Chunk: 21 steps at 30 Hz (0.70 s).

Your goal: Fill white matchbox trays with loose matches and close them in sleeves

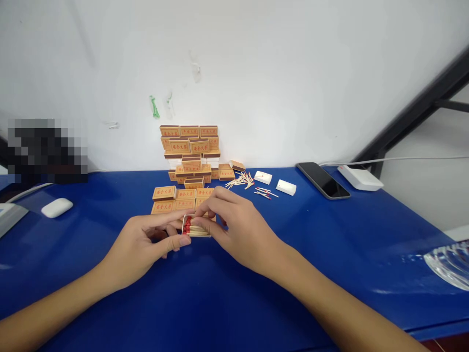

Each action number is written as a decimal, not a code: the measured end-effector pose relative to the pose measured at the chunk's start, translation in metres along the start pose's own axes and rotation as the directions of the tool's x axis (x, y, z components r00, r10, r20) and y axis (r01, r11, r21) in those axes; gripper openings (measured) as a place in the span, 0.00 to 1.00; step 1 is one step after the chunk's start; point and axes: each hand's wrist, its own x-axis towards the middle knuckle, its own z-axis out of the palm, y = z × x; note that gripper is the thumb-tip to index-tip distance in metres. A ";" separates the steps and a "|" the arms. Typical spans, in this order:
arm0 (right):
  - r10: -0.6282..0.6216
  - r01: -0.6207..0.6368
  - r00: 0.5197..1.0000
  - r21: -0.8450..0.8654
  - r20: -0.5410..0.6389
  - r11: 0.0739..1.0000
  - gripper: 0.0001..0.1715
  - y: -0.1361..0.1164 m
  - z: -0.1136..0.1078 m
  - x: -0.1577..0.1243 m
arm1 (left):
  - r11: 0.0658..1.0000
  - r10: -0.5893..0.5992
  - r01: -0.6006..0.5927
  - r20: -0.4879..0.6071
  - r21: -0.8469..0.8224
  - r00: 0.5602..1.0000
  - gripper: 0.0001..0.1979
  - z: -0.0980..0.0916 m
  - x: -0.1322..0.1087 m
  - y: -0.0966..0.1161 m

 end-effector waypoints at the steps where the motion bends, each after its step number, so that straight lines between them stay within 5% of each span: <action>1: -0.017 0.017 1.000 -0.020 -0.007 1.000 0.02 0.001 -0.001 0.000 | 1.000 -0.006 0.006 0.002 -0.013 1.000 0.25 0.000 0.000 0.000; 8: -0.082 0.068 0.994 -0.170 -0.077 0.983 0.04 0.010 -0.016 0.003 | 1.000 0.016 -0.015 -0.056 0.019 0.998 0.24 -0.002 0.001 -0.002; 14: -0.007 -0.018 0.995 -0.257 -0.095 0.966 0.06 0.023 -0.026 0.004 | 1.000 0.021 -0.021 -0.074 -0.010 0.997 0.23 -0.004 0.003 -0.001; 18: 0.126 -0.118 0.992 -0.313 0.008 0.942 0.10 0.036 -0.044 0.001 | 0.999 0.035 -0.035 -0.112 0.005 0.993 0.24 -0.008 0.003 -0.001; 21: 0.300 -0.227 0.933 -0.322 0.200 0.919 0.13 0.046 -0.058 -0.002 | 0.998 0.048 -0.044 -0.122 0.035 0.991 0.25 -0.011 0.003 -0.001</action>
